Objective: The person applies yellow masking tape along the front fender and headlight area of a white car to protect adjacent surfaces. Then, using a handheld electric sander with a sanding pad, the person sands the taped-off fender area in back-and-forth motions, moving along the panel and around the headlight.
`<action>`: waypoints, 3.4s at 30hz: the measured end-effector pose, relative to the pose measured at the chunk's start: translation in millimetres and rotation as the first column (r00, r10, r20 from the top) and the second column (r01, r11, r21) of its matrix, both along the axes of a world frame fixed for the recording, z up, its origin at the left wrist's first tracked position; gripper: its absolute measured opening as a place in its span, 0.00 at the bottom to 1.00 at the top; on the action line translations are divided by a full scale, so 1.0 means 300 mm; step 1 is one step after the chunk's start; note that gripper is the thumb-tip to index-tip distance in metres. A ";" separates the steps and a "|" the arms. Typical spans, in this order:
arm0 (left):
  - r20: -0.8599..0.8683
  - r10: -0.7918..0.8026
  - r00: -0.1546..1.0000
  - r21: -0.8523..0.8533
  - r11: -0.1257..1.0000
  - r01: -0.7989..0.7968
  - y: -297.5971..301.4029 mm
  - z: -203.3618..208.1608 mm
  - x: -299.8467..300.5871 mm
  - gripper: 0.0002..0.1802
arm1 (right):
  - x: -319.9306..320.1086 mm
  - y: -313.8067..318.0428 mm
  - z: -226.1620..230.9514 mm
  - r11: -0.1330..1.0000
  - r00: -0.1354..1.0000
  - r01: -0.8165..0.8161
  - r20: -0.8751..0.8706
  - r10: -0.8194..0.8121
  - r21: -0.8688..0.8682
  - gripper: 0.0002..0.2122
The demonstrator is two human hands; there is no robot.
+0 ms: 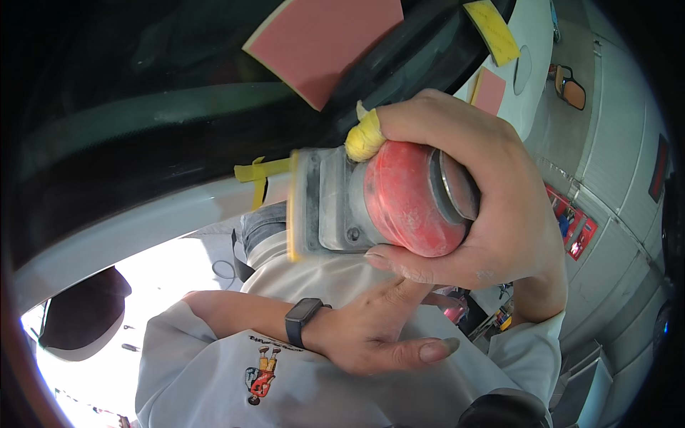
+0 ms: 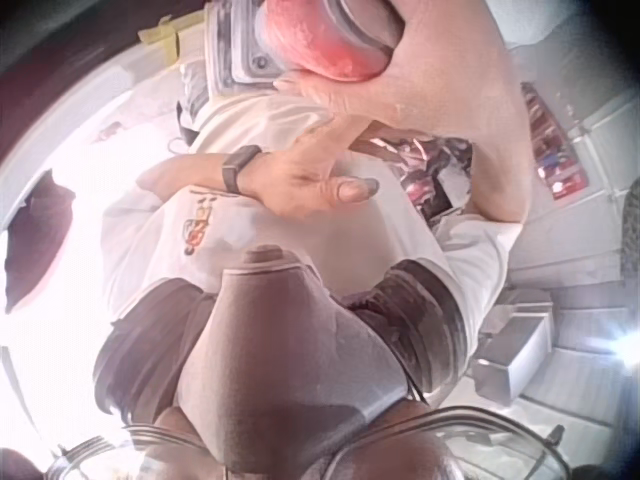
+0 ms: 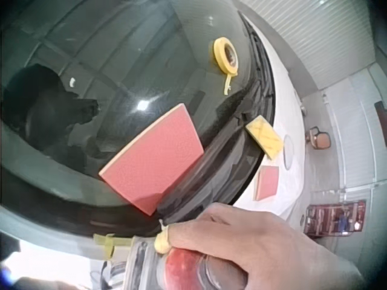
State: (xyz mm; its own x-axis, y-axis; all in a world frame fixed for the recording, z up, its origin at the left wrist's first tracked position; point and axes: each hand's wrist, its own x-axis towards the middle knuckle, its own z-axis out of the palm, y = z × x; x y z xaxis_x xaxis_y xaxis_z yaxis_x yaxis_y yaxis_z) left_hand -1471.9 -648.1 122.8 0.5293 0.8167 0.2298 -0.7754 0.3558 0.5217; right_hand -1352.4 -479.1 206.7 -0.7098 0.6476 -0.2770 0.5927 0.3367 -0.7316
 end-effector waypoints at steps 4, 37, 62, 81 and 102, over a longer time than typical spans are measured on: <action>0.005 0.011 1.000 0.011 1.000 -0.011 0.010 -0.006 0.011 0.50 | 0.025 -0.008 0.002 1.000 0.999 0.009 0.054 -0.009 -0.007 0.34; -0.037 -0.398 0.917 -0.210 0.900 0.382 0.001 -0.080 0.079 0.36 | 0.210 -0.346 -0.061 0.761 0.747 0.577 0.184 -0.639 0.298 0.31; -0.820 -0.054 0.570 -0.148 0.982 -0.120 -0.015 -0.193 0.104 0.41 | 0.135 -0.557 -0.488 0.276 0.488 0.846 -0.453 -0.746 0.456 0.32; -0.299 -0.237 0.924 -0.411 0.906 0.100 -0.082 -0.375 -0.307 0.44 | -0.155 -0.620 -0.534 0.330 0.812 0.502 -0.303 -0.500 0.800 0.12; -0.335 -0.284 0.899 -0.379 0.914 0.147 0.018 -0.281 -0.323 0.42 | -0.194 -0.566 -0.467 0.267 0.829 0.464 -0.308 -0.467 0.844 0.18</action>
State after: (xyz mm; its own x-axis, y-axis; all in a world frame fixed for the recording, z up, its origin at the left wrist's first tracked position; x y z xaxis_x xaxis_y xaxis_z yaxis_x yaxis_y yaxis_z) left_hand -1568.9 -642.8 38.5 0.6906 0.6630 -0.2888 -0.4287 0.6969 0.5749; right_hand -1410.5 -648.9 66.7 -0.2015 0.7379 0.6441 0.8758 0.4302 -0.2188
